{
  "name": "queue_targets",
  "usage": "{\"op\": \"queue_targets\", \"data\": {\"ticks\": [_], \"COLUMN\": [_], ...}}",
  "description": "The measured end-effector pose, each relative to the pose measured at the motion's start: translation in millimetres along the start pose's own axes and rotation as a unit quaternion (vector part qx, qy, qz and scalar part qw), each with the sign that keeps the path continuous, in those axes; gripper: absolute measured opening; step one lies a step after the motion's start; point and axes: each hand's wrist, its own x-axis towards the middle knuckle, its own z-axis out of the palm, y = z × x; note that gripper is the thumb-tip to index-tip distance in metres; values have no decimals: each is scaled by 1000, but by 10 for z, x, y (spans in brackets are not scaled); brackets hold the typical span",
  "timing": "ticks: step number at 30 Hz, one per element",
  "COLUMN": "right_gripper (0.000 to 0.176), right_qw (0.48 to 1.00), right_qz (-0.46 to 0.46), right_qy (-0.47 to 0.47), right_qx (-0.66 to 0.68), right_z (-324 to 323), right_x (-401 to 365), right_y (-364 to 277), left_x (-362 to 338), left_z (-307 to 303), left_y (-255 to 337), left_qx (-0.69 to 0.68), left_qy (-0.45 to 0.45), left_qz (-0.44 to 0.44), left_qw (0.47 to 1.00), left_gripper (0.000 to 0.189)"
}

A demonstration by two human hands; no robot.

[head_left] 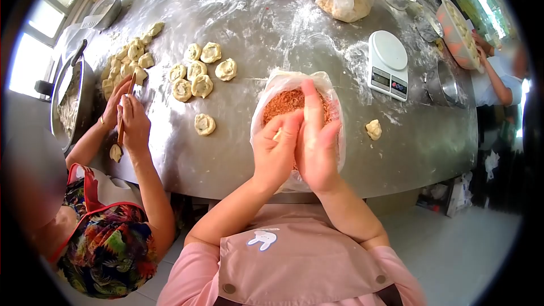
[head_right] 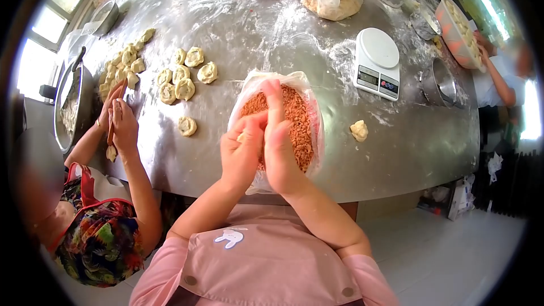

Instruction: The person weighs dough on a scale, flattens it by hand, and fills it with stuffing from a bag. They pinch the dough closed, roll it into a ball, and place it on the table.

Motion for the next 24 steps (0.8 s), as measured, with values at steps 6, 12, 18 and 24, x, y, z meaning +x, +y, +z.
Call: {"op": "queue_targets", "data": {"ticks": [6, 12, 18, 24], "right_gripper": [69, 42, 44, 52], "right_qw": [989, 996, 993, 987], "right_qz": [-18, 67, 53, 158], "right_qy": [-14, 15, -12, -14], "right_qx": [-147, -61, -105, 5], "right_z": [19, 1, 86, -53], "right_x": [-126, -189, -249, -250], "right_y": [61, -24, 35, 28], "left_x": [160, 77, 54, -8], "left_z": [-131, -212, -324, -105], "left_y": [252, 226, 124, 201], "left_qx": [-66, -186, -10, -144], "left_qy": [120, -93, -134, -73], "left_qz": [-5, 29, -11, -13], "left_qw": [990, 978, 991, 987], "left_gripper": [54, 85, 70, 60]}}
